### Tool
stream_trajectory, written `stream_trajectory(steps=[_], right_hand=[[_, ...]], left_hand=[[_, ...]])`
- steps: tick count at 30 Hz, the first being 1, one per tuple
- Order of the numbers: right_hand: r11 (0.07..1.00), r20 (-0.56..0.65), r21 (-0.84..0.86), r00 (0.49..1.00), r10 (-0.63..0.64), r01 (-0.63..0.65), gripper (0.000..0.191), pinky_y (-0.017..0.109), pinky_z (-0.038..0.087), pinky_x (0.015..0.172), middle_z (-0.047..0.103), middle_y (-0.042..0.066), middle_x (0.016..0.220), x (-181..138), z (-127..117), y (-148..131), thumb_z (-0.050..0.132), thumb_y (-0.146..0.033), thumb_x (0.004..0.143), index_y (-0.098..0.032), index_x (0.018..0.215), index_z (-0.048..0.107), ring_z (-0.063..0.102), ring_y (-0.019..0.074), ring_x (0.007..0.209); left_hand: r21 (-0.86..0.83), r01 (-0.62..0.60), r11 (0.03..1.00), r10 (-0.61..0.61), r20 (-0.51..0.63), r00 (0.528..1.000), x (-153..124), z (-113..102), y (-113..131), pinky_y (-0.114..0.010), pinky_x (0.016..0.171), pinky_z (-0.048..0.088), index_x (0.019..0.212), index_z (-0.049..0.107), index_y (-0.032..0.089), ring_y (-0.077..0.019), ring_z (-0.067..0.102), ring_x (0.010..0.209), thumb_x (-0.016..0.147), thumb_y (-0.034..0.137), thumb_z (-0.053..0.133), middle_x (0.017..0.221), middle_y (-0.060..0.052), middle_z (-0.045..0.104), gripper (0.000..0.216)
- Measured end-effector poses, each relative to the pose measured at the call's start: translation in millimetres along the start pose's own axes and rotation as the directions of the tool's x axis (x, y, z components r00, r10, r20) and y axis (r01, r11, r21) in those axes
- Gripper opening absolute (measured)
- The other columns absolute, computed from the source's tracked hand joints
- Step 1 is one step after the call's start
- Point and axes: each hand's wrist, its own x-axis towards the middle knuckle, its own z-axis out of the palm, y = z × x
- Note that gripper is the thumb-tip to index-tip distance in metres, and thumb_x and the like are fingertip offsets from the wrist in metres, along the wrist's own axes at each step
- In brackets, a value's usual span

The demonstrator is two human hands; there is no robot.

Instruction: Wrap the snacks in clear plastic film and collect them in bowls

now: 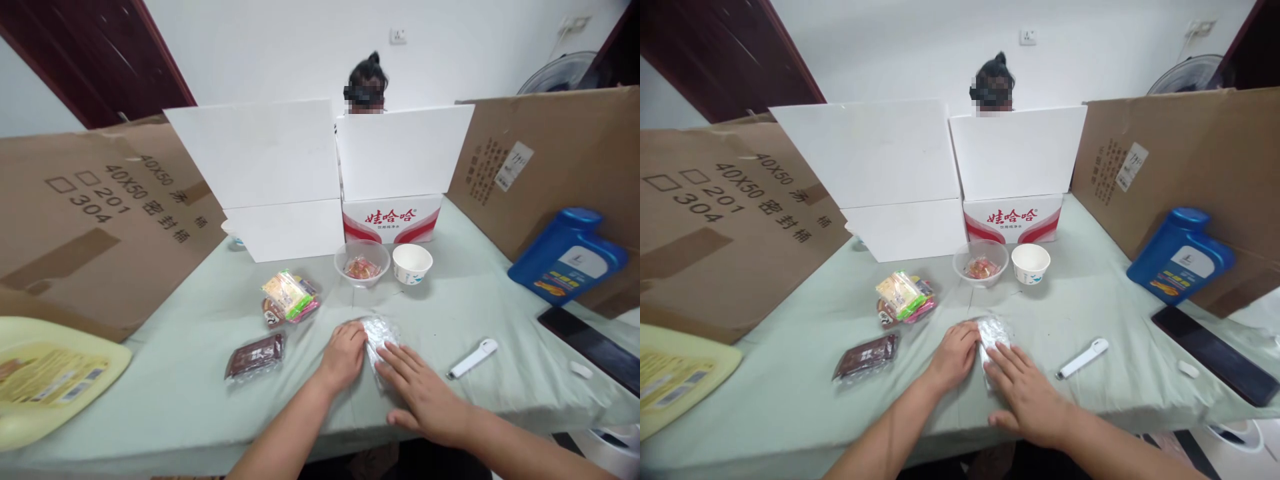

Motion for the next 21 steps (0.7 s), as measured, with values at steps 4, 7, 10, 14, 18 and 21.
stream_trajectory(steps=[4,7,10,14,18,21], right_hand=[[0.998,-0.016,0.030,0.998,0.055,-0.054,0.054,0.046,0.039,0.107,0.046,0.014,0.144,-33.3,6.8,-15.4,0.054,-0.036,0.090,-0.017,0.140,0.045,0.042,0.0281,0.133],[1.000,-0.083,0.009,0.996,0.028,-0.027,0.062,0.042,0.042,0.105,0.049,0.014,0.142,-42.0,14.9,-23.0,0.058,-0.039,0.088,-0.016,0.143,0.041,0.044,0.0273,0.131],[0.998,-0.186,-0.044,0.981,0.045,-0.054,0.064,0.044,0.044,0.101,0.051,0.015,0.139,-40.6,20.6,-25.5,0.062,-0.036,0.086,-0.015,0.143,0.040,0.047,0.0294,0.127],[0.995,-0.266,0.015,0.959,0.099,-0.098,0.038,0.044,0.047,0.092,0.064,0.012,0.117,-33.9,20.8,-28.9,0.059,-0.026,0.087,-0.019,0.124,0.056,0.057,0.0265,0.106],[0.989,-0.247,0.141,0.966,0.082,-0.048,0.018,0.038,0.046,0.082,0.065,0.006,0.096,-28.1,9.0,-34.5,0.049,-0.016,0.090,-0.021,0.102,0.062,0.057,0.0205,0.089],[0.982,-0.268,0.190,0.961,0.068,-0.017,0.018,0.037,0.044,0.081,0.064,0.006,0.090,-20.3,-5.3,-30.8,0.043,-0.013,0.092,-0.020,0.094,0.060,0.056,0.0196,0.087]], left_hand=[[-0.042,-0.067,0.997,0.066,-0.013,0.998,-3.7,-1.1,3.0,-0.043,0.092,0.047,0.095,0.062,0.019,-0.0234,0.058,0.109,0.081,0.006,0.044,0.104,-0.009,0.067,0.025],[-0.093,-0.139,0.986,0.142,0.023,0.990,-3.3,-4.2,8.4,-0.042,0.094,0.046,0.097,0.061,0.019,-0.0222,0.058,0.113,0.083,0.006,0.044,0.107,-0.007,0.067,0.026],[-0.101,-0.163,0.982,0.165,0.013,0.986,-3.1,-7.4,13.3,-0.042,0.095,0.045,0.100,0.062,0.019,-0.0229,0.055,0.115,0.085,0.009,0.046,0.111,-0.008,0.065,0.025],[-0.114,-0.186,0.976,0.192,0.047,0.980,-3.4,-8.5,15.7,-0.040,0.094,0.043,0.094,0.065,0.021,-0.0220,0.055,0.109,0.088,0.017,0.054,0.102,-0.005,0.067,0.014],[-0.156,-0.202,0.967,0.214,0.070,0.974,-4.5,-5.8,13.1,-0.038,0.095,0.042,0.090,0.066,0.021,-0.0199,0.056,0.106,0.087,0.019,0.057,0.096,-0.003,0.068,0.010],[-0.174,-0.197,0.965,0.210,0.058,0.976,-5.6,-3.5,10.4,-0.038,0.096,0.043,0.092,0.067,0.022,-0.0201,0.055,0.108,0.084,0.011,0.055,0.098,-0.002,0.069,0.018]])
